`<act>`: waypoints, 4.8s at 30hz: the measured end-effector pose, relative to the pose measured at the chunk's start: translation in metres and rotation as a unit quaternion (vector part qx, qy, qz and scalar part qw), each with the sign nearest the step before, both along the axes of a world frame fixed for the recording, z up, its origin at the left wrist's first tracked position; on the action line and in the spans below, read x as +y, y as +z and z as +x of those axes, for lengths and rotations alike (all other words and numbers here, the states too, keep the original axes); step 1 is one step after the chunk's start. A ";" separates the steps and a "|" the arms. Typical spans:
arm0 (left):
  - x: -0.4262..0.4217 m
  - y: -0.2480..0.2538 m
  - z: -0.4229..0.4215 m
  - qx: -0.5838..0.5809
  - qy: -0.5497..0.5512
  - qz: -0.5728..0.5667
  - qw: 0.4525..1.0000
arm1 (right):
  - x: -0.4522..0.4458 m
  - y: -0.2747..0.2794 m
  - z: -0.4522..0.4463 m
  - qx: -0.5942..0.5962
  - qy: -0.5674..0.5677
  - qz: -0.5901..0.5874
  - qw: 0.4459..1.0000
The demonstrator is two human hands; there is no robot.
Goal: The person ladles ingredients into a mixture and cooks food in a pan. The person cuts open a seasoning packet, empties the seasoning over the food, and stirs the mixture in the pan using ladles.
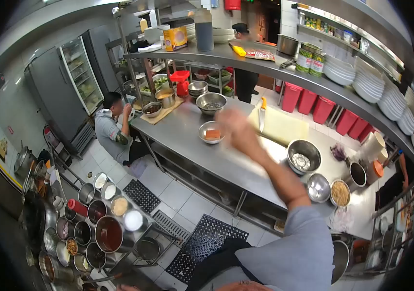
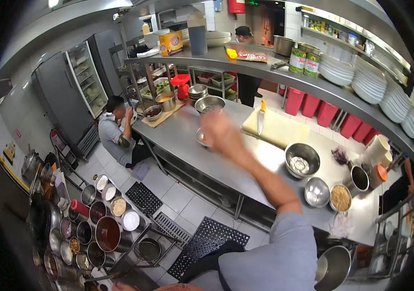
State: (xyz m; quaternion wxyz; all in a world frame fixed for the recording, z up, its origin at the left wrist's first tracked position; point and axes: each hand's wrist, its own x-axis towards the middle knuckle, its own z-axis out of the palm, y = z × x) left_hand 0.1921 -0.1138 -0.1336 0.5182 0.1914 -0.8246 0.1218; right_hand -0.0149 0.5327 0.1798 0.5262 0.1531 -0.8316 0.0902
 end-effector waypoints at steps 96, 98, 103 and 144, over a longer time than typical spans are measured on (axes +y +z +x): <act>-0.041 0.089 0.075 0.164 -0.101 0.803 0.563 | -0.693 -0.219 0.026 -0.633 0.710 0.193 0.242; -0.044 0.094 0.074 0.121 -0.099 0.781 0.605 | -0.694 -0.229 0.022 -0.677 0.685 0.200 0.181; -0.047 0.082 0.089 -0.034 -0.059 0.756 0.651 | -0.699 -0.238 0.042 -0.593 0.723 0.226 0.275; 0.007 -0.222 0.210 -0.518 -0.203 0.533 0.637 | -0.299 -0.312 0.218 -0.720 0.205 0.051 0.661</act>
